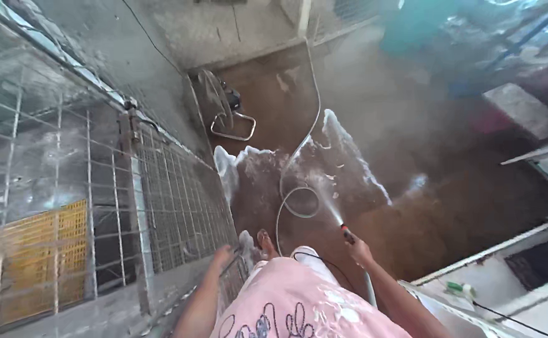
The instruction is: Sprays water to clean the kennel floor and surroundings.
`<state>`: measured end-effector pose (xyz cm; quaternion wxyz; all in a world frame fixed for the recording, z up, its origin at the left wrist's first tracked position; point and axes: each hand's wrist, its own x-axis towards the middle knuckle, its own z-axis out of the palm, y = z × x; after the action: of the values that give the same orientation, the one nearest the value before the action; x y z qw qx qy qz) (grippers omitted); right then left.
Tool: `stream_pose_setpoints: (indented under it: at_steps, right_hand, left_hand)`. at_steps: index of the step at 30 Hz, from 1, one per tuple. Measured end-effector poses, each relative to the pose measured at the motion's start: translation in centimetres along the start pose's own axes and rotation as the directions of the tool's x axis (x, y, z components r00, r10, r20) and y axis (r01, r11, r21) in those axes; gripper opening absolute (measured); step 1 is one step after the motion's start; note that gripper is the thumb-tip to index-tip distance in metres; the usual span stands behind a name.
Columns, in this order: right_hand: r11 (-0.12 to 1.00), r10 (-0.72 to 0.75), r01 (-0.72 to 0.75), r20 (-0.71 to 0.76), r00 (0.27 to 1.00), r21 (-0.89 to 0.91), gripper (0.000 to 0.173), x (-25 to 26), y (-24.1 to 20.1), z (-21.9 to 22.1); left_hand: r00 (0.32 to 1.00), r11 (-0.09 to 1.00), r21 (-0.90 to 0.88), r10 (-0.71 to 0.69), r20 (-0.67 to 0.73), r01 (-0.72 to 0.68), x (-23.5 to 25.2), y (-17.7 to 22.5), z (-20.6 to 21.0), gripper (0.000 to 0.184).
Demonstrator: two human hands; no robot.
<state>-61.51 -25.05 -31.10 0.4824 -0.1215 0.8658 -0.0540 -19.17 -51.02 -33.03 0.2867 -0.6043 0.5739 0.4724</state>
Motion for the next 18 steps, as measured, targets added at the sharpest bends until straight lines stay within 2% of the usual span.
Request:
stream_pose_setpoints:
  at_steps: [2, 5, 7, 10, 13, 15, 18]
  right_hand:
    - [1.000, -0.005, 0.005, 0.021, 1.000, 0.012, 0.046, 0.6, -2.6, 0.2]
    - [0.993, 0.006, 0.004, -0.080, 0.997, 0.119, 0.051, 2.2, -6.6, -0.4]
    - [0.989, 0.052, -0.041, -0.071, 0.996, 0.144, 0.056, 3.4, -9.3, -0.9]
    - [0.952, 0.131, -0.144, 0.066, 0.989, 0.269, 0.054, 5.9, -12.8, -1.9]
    - [0.892, 0.140, -0.125, -0.003, 0.990, 0.434, 0.061, 9.6, -15.8, -3.2]
    - [0.916, 0.139, -0.112, -0.042, 0.989, 0.386, 0.068, 12.4, -17.6, -4.2]
    - [0.983, 0.122, -0.126, 0.034, 0.992, 0.131, 0.073, 13.9, -22.4, -5.8]
  left_hand:
    - [0.999, 0.999, 0.043, 0.017, -0.051, -0.015, 2.0, 4.3, -6.6, 0.047]
    - [0.986, 0.985, 0.146, 0.114, -0.122, -0.096, 5.4, 11.2, -14.7, 0.046]
    - [0.975, 0.968, 0.207, 0.171, -0.139, -0.141, 8.0, 15.0, -18.3, 0.045]
    - [0.956, 0.921, 0.321, 0.268, -0.117, -0.219, 12.1, 20.2, -22.6, 0.046]
    - [0.931, 0.879, 0.382, 0.348, -0.107, -0.285, 16.5, 25.4, -27.2, 0.046]
    - [0.923, 0.873, 0.392, 0.363, -0.125, -0.290, 19.1, 28.6, -30.3, 0.046]
    - [0.935, 0.864, 0.443, 0.328, -0.138, -0.238, 22.8, 33.2, -35.7, 0.051]
